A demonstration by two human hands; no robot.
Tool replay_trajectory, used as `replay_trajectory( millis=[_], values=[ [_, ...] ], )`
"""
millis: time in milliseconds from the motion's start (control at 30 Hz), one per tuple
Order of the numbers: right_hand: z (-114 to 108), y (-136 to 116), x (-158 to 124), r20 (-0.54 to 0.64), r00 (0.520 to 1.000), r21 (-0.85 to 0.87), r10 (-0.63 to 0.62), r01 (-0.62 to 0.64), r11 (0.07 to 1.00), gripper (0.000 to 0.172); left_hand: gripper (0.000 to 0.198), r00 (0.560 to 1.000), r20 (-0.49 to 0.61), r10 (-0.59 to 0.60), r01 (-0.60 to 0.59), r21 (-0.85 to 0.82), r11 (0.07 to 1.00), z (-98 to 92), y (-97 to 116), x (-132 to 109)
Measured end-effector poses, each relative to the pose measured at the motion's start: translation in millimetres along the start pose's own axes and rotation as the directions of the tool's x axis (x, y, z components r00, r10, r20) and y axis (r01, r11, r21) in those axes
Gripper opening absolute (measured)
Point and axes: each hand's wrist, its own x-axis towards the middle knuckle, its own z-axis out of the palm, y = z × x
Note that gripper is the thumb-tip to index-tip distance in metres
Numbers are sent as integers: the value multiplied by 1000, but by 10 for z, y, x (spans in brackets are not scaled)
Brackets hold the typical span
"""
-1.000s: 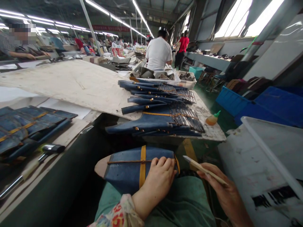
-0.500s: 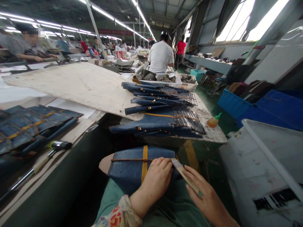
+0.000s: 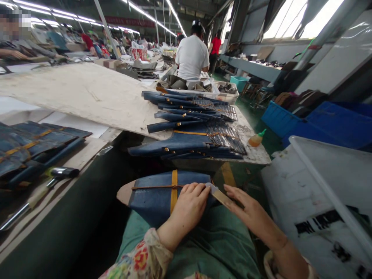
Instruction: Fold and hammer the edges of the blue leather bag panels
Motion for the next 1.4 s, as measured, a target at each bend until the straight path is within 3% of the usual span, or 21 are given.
replay_trajectory(
  millis=[167, 233, 333, 500, 700, 967, 1133, 1400],
  values=[
    [-309, 43, -8, -277, 961, -41, 4, -16, 999, 30, 34, 1000, -10, 4, -4, -7, 1000, 31, -13, 2],
    [-279, 2, -35, -236, 971, -96, -42, 20, 995, 28, 33, 1000, -14, 1, -1, -1, 1000, 39, -14, 2],
    [-111, -86, -59, -76, 990, -170, -122, 108, 980, 28, 33, 1000, -24, 4, -3, 20, 1000, 42, -13, -2],
    [225, -111, -53, 105, 975, -301, -194, 218, 929, 44, 34, 1000, -23, 4, -4, 31, 1000, 39, -9, -16],
    [473, 42, -2, 2, 978, -417, -209, 190, 889, 52, 39, 999, -34, -2, 3, 10, 1000, 47, -5, -48],
    [127, 28, 126, -66, 998, -170, -11, -1, 985, 46, 34, 996, -92, -11, 17, 70, 997, 127, -11, -97],
    [199, -39, 99, -25, 998, -144, -53, 49, 988, 38, 34, 996, -86, -10, 19, 99, 995, 70, 7, -94],
    [251, -129, 146, -9, 985, -281, -172, 163, 946, 36, 29, 999, -41, -30, 33, 67, 997, -64, -39, -116]
  ],
)
